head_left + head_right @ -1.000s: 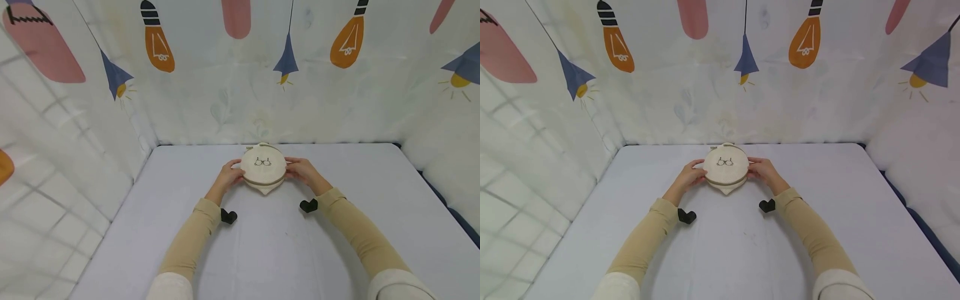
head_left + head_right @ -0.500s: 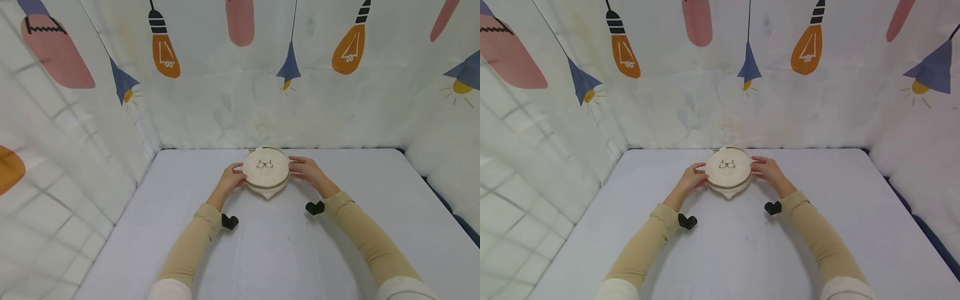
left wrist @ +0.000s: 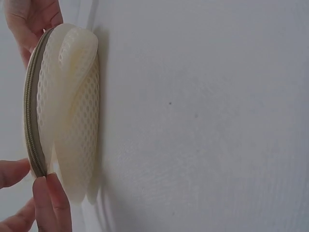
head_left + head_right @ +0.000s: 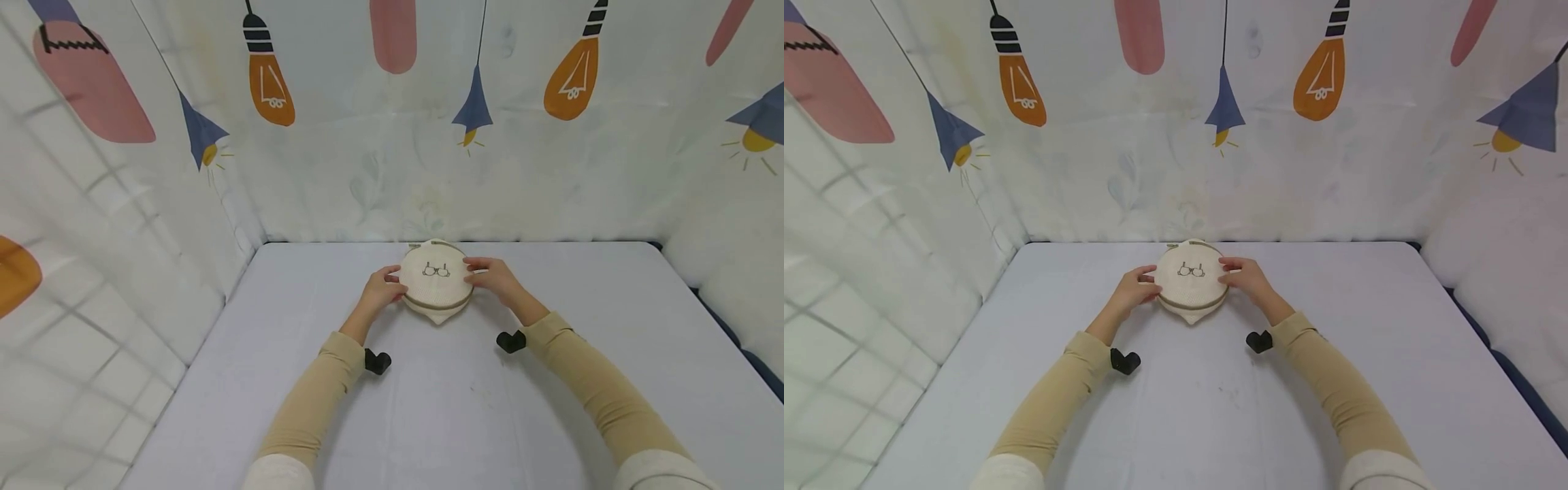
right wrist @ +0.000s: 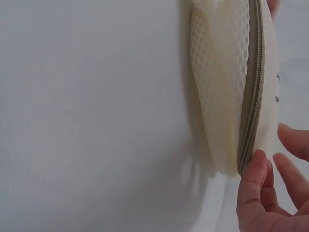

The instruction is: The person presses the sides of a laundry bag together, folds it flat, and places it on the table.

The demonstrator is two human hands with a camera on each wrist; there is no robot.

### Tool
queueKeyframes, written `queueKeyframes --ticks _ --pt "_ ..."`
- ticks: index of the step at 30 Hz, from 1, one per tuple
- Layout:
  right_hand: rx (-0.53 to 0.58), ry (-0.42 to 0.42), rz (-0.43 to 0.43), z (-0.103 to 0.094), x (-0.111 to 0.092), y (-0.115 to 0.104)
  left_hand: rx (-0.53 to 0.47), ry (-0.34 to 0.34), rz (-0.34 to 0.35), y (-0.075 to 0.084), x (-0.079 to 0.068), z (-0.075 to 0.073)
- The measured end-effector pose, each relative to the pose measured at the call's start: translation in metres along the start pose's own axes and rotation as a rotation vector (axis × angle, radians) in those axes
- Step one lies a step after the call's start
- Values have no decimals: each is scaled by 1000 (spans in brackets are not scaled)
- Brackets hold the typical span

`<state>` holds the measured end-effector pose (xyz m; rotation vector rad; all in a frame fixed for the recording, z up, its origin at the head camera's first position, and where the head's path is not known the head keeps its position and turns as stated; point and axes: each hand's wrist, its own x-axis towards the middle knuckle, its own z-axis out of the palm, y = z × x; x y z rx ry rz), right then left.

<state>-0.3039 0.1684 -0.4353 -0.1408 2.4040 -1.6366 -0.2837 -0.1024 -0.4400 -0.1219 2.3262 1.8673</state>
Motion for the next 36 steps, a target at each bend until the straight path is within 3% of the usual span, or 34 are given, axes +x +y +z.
queueKeyframes --ticks 10,22,31,36 --pt "-92 -79 14 1 5 0 84 -10 -3 -2 4 0" --pt "-274 -69 23 9 13 4 204 -25 -4 -5 9 -1" --pt "-519 -112 -86 11 10 -15 496 -117 89 -1 8 -8" --pt "-582 -138 -114 12 6 -21 604 -145 84 2 5 -9"
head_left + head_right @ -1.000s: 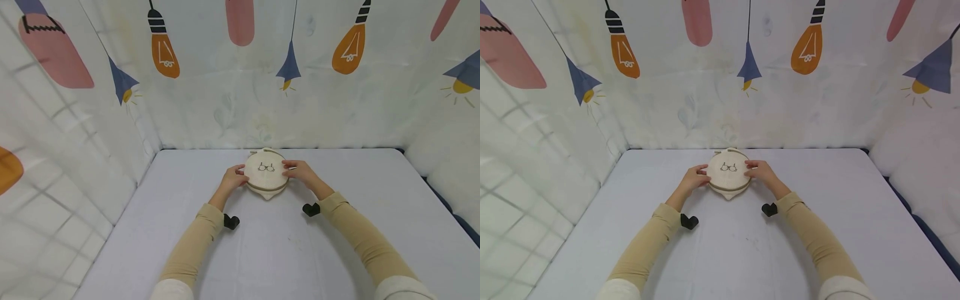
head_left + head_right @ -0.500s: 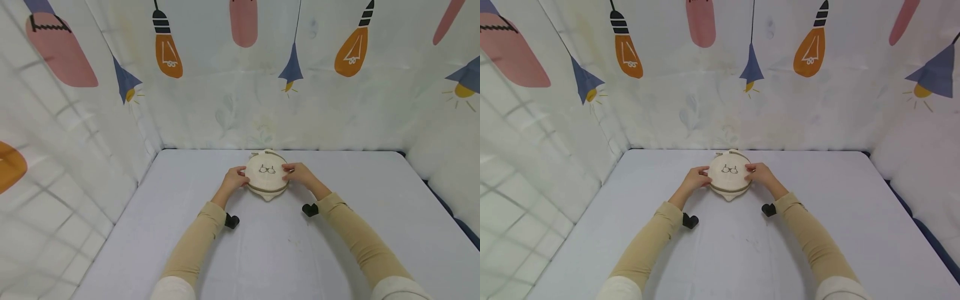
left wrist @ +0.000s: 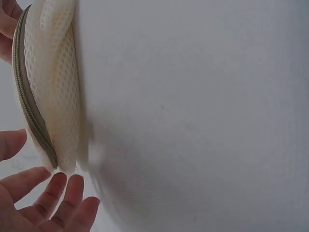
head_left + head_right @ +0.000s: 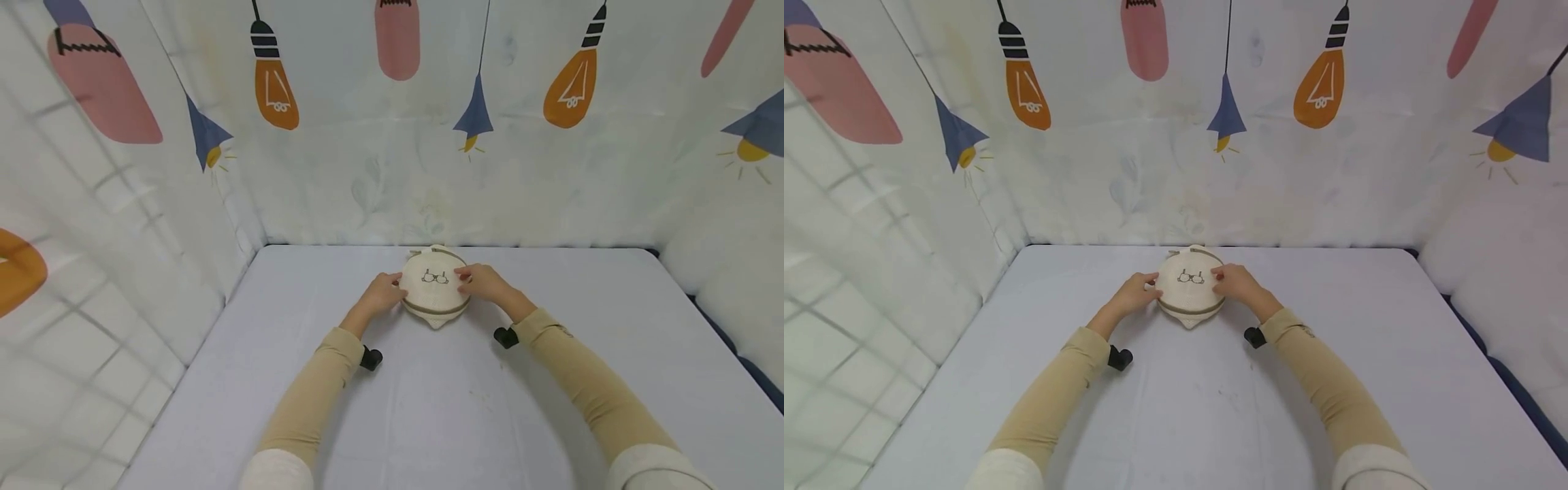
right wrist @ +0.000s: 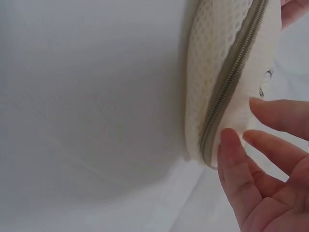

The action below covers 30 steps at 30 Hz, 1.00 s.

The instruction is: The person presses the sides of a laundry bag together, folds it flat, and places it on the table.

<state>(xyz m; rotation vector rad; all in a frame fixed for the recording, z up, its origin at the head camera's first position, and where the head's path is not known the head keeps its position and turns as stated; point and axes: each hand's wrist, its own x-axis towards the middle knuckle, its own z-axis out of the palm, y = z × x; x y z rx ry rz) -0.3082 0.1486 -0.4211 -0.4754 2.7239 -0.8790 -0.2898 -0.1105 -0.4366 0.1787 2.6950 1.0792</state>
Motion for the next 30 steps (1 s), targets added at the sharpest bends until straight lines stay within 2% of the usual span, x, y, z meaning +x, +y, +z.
queueKeyframes --ticks 5,9,14,19,22,30 --pt "-51 -29 -53 -1 -5 -7 96 -27 -20 2 -2 -2" --pt "-80 -39 -85 -3 -10 -10 116 -45 -14 0 -4 -2" --pt "-137 -20 -133 -7 -13 -10 181 -63 51 0 -1 -2" --pt "-205 -38 -158 -6 -8 -4 346 -96 128 4 0 0" --pt "-207 -59 -168 -3 -8 0 438 -116 171 5 -1 1" --pt "-183 -154 -193 4 -7 10 481 -139 229 7 0 5"
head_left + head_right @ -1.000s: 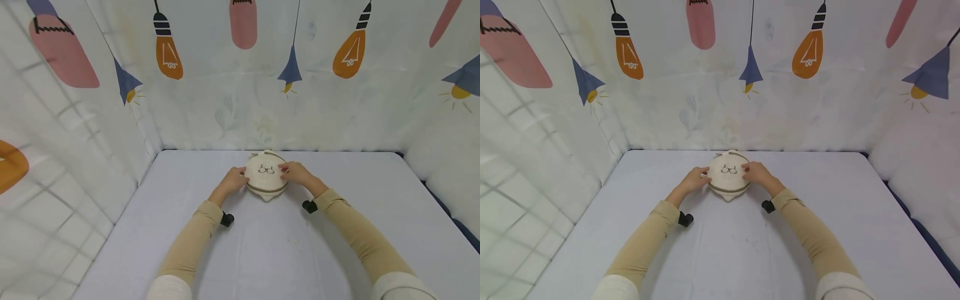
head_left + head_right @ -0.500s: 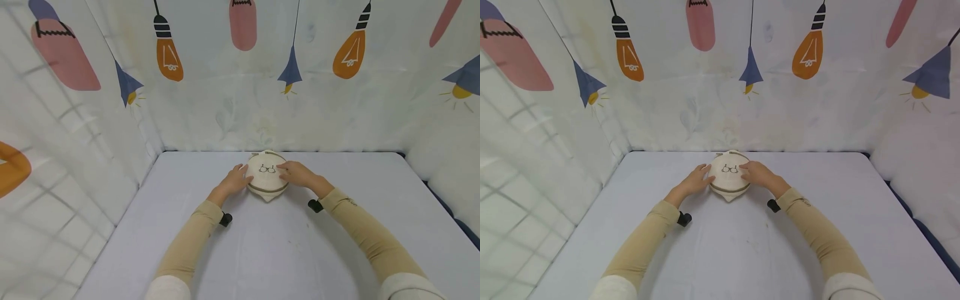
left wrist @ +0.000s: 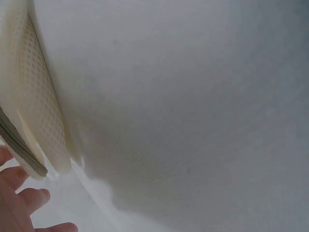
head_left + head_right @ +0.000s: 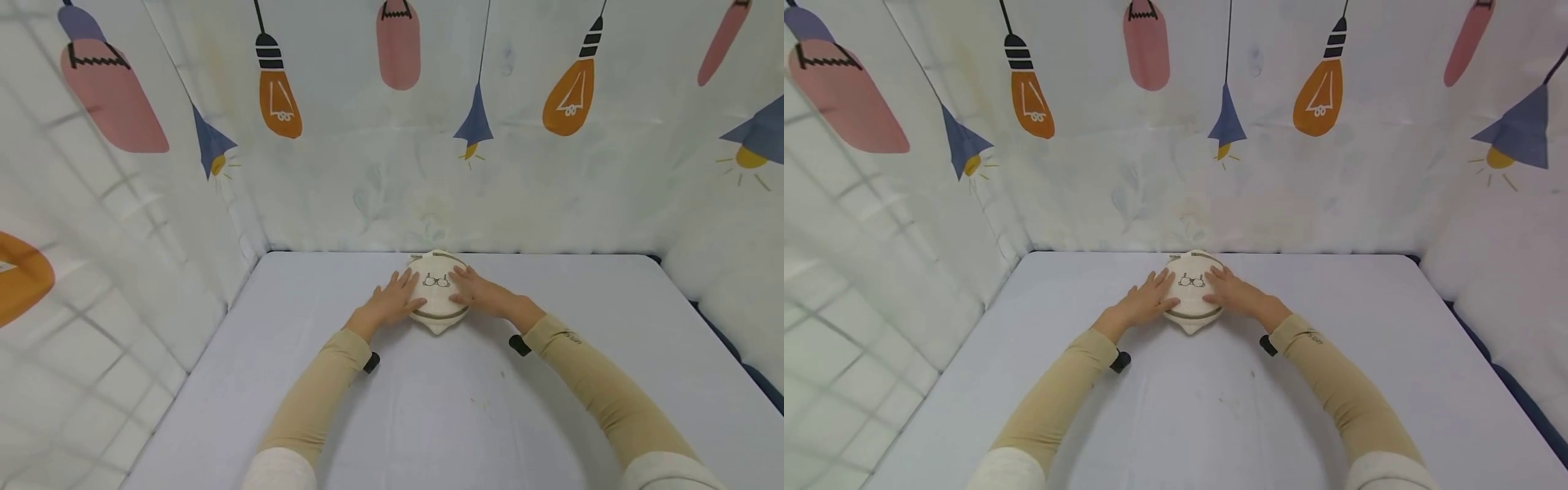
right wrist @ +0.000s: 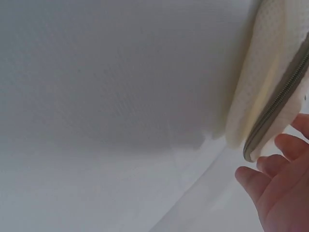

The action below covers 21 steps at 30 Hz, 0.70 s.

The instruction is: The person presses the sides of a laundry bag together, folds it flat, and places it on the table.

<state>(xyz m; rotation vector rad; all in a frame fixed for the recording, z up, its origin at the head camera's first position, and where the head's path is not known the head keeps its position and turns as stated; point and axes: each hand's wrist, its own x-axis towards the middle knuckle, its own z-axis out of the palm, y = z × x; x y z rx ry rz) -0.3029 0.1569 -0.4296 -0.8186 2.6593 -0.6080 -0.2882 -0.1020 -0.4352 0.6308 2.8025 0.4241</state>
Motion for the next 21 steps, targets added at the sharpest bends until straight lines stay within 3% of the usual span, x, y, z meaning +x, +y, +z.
queueKeyframes --ticks 7,21 --pt "-7 -46 -18 9 5 -1 47 -47 -6 4 5 4" --pt "-92 -115 48 14 12 -4 75 -107 -43 16 8 0"
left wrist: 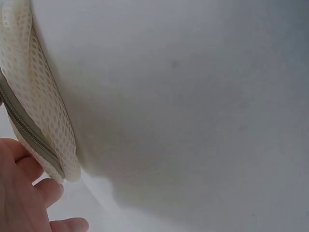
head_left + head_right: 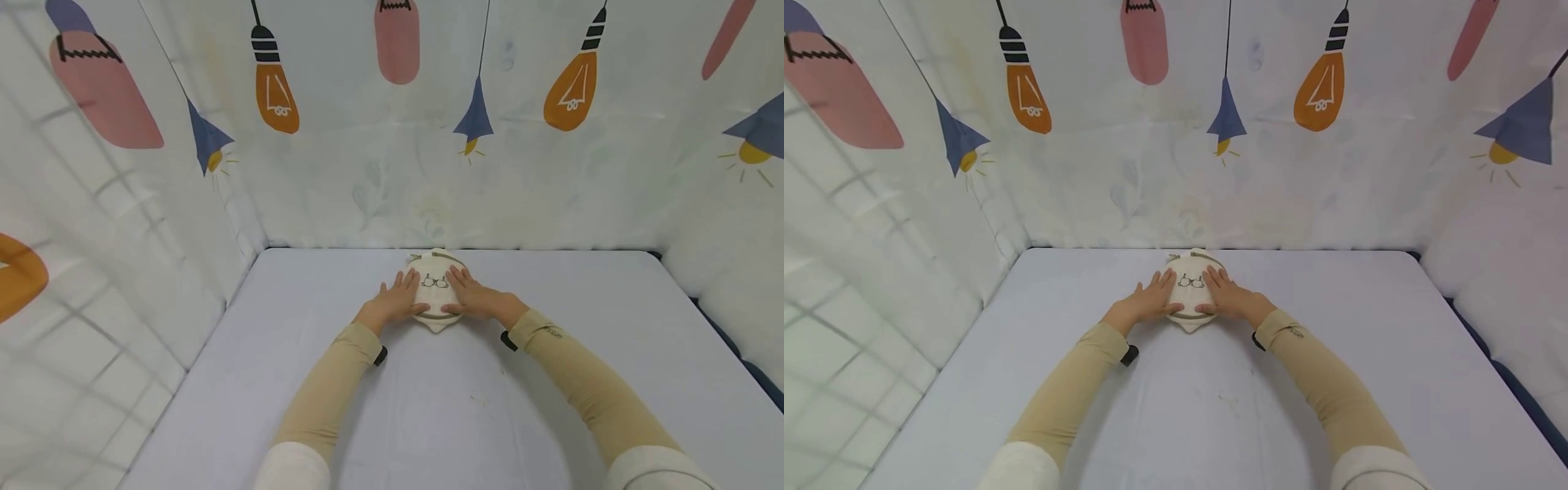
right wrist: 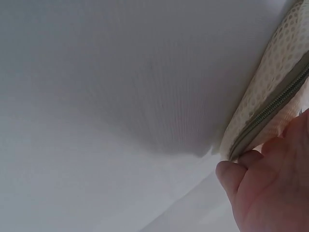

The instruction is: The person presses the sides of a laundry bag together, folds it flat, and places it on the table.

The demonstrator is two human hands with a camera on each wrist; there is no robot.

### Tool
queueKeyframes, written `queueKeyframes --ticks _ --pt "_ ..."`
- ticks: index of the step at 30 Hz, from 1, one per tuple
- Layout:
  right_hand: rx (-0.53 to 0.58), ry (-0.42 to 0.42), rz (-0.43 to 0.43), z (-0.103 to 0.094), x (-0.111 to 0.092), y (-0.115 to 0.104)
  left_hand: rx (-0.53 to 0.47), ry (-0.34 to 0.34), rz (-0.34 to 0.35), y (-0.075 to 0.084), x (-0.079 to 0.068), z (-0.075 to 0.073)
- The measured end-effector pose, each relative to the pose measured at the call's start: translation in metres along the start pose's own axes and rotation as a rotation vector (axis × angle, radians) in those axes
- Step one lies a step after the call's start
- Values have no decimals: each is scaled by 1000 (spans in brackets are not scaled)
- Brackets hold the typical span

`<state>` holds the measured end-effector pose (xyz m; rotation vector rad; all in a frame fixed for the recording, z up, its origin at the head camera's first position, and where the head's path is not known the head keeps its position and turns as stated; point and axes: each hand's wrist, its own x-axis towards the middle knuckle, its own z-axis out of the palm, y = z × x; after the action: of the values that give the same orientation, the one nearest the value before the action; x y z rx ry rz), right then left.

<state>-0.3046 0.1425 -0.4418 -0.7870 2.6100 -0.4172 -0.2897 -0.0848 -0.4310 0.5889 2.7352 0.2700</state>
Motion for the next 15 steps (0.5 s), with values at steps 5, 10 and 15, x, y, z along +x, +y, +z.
queueKeyframes --ticks 5,10,15 --pt "-47 -12 26 0 2 -2 -11 -12 -11 2 2 0" --pt "-41 -31 38 -3 5 -4 5 -17 -26 0 5 1" --pt "-17 -64 55 -1 8 -6 -2 -24 -40 -2 4 5"
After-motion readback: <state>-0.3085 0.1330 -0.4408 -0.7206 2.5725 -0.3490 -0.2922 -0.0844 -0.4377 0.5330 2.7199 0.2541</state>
